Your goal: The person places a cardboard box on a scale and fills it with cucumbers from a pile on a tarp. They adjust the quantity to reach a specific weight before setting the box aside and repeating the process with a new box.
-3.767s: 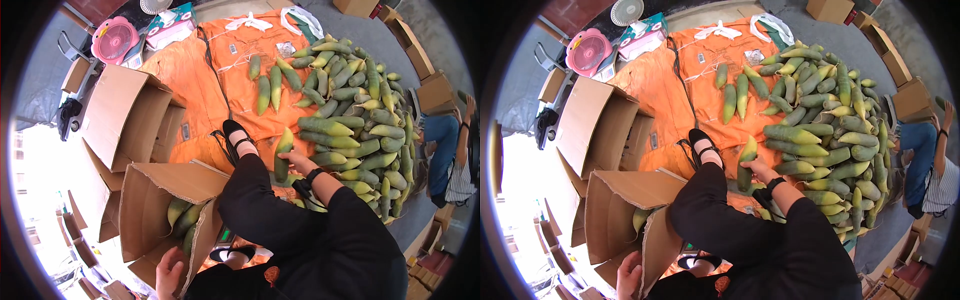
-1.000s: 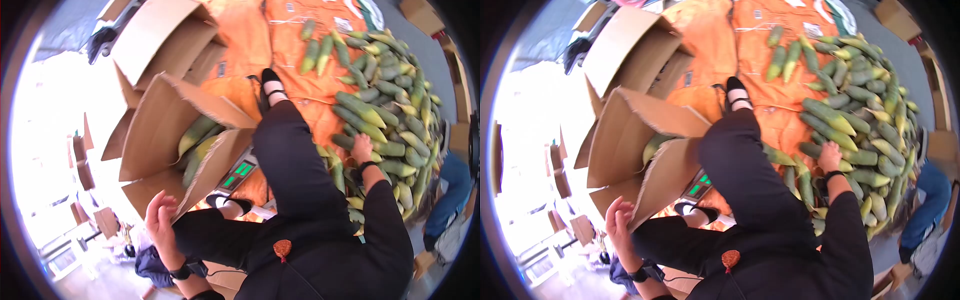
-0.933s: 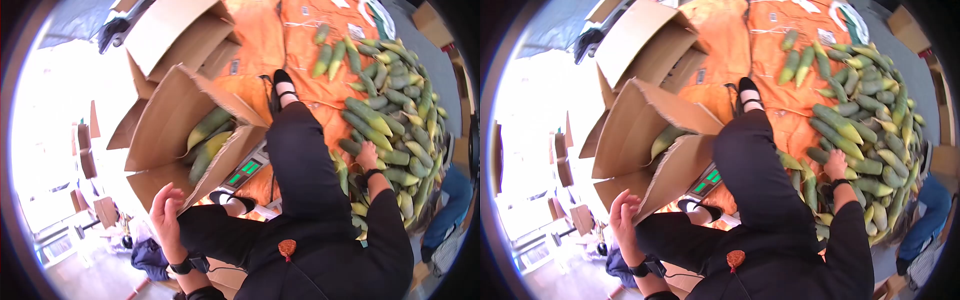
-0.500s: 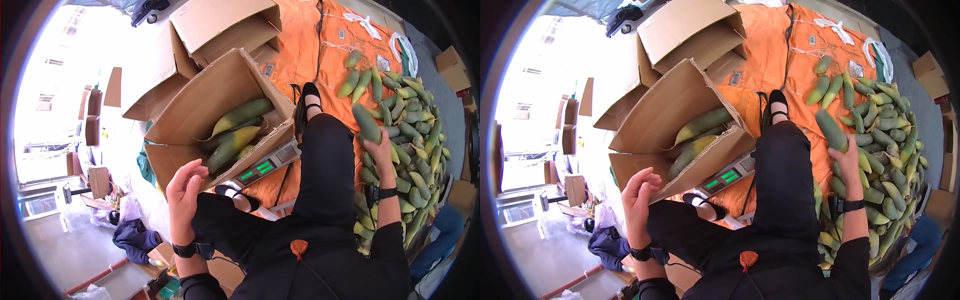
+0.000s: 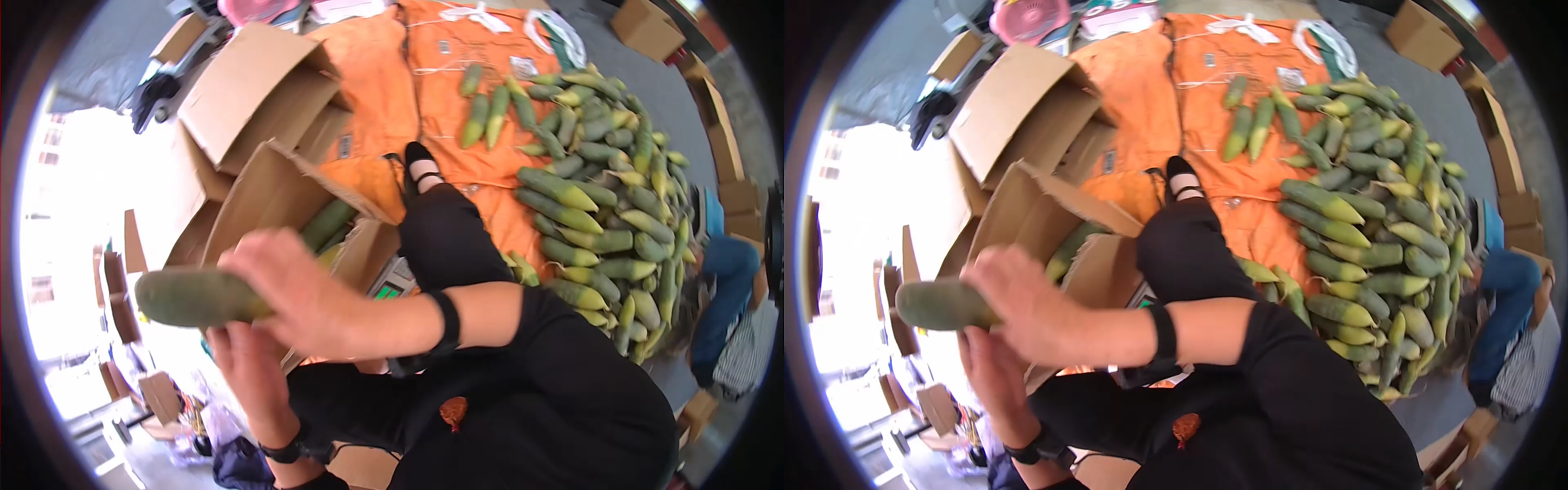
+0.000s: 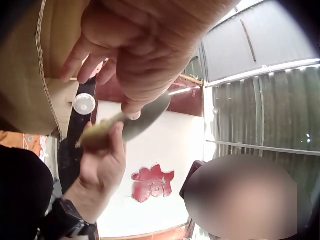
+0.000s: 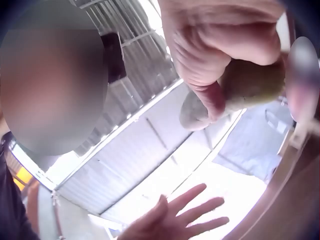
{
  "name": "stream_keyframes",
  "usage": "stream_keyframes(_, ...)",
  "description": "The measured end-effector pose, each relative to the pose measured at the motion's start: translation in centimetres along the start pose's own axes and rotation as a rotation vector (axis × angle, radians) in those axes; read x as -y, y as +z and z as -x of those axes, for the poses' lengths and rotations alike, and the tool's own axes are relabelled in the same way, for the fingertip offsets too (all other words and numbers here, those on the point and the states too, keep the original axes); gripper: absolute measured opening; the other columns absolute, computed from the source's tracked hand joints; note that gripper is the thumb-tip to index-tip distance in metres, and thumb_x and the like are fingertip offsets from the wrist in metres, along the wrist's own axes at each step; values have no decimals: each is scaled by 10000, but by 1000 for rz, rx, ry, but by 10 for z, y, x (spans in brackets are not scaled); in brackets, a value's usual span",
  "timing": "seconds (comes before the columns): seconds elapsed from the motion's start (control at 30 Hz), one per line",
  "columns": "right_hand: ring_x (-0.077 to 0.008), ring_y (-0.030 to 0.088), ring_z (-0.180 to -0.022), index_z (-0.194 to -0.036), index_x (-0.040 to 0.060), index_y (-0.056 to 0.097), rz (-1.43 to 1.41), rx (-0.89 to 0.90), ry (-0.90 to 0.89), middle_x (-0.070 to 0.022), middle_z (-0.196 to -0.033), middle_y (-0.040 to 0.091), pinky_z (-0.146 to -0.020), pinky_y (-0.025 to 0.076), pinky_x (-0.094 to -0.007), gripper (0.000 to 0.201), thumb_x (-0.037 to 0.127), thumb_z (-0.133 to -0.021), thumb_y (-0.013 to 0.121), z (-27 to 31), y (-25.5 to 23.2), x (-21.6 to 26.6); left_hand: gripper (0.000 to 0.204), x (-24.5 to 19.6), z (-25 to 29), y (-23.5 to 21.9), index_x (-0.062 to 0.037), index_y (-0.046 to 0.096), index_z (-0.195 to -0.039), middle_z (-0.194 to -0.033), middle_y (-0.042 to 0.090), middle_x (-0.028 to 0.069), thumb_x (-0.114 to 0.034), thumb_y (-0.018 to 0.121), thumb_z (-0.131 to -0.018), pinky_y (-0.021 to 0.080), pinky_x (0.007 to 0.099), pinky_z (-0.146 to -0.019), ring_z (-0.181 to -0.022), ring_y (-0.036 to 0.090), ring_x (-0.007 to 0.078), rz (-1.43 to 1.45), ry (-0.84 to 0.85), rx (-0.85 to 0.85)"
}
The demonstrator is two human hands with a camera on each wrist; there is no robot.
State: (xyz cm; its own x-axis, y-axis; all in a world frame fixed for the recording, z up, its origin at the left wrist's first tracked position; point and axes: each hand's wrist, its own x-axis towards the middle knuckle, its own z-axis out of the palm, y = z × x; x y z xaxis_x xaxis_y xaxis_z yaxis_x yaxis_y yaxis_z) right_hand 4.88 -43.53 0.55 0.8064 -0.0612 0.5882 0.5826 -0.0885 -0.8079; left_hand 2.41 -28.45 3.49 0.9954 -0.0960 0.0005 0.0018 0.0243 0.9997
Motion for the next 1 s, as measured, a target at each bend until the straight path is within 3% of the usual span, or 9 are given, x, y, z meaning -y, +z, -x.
stream_keyframes(0.03,-392,424,-1120,-1214,31,448,-31,-4,17,-177,-1171,445,-966,373,-438,548,42,-716,676,9,8,6,464,-1,-2,-3,15,325,-1395,-1350,456,147,-117,464,-971,380,384,-1037,-1229,474,252,267,-90,-88)
stream_keyframes(0.17,-340,470,-1068,-1126,45,510,-48,122,-6,-126,-1112,496,-903,412,-414,424,55,-734,671,24,1,-10,412,4,-10,-33,26,408,-1338,-1290,512,132,-222,431,-1010,363,381,-1033,-1200,495,221,186,-125,20)
stream_keyframes(0.3,-258,521,-947,-975,66,583,-3,154,-12,-55,-991,553,-798,433,-377,183,91,-803,640,19,-12,-16,393,1,-32,-42,7,426,-1344,-1273,511,121,-179,432,-998,384,345,-1004,-1182,498,210,-16,-258,63)
stream_keyframes(0.37,-250,527,-923,-946,70,595,13,158,5,-55,-961,562,-782,437,-373,140,103,-816,633,21,-10,-23,355,0,-48,-39,7,506,-1274,-1252,530,110,-187,454,-981,396,319,-981,-1165,512,193,-471,-304,245)
stream_keyframes(0.57,-249,553,-903,-862,59,614,-6,139,16,-73,-895,583,-761,450,-369,78,122,-820,634,22,-10,-25,430,52,-80,-49,19,457,-1329,-1165,588,105,-110,524,-924,447,278,-905,-1049,559,150,-677,-412,438)
stream_keyframes(0.7,-266,563,-891,-828,43,608,-6,95,36,-87,-877,587,-751,460,-385,88,120,-806,644,19,-13,-25,467,36,-76,-18,4,432,-1367,-1138,597,100,-99,526,-921,463,281,-895,-1013,578,157,-413,-380,354)
stream_keyframes(0.8,-277,566,-881,-811,41,606,-57,56,36,-92,-866,589,-741,468,-394,92,117,-788,653,16,-17,-26,407,21,-75,-11,19,493,-1297,-1066,614,87,-67,575,-907,452,265,-870,-992,576,150,-884,-274,376)
stream_keyframes(0.93,-289,567,-865,-807,65,605,-127,61,65,-93,-857,590,-712,478,-393,85,122,-769,657,9,-29,-22,325,13,-53,-31,36,537,-1215,-1069,621,89,-67,587,-910,446,266,-867,-998,578,154,-899,-293,347)
stream_keyframes(1.0,-288,567,-852,-818,77,611,-69,40,23,-88,-845,587,-699,479,-392,76,119,-770,653,0,-47,-22,281,14,-32,-28,44,554,-1164,-1084,619,98,-60,591,-906,437,283,-897,-1016,575,162,-628,-327,213)
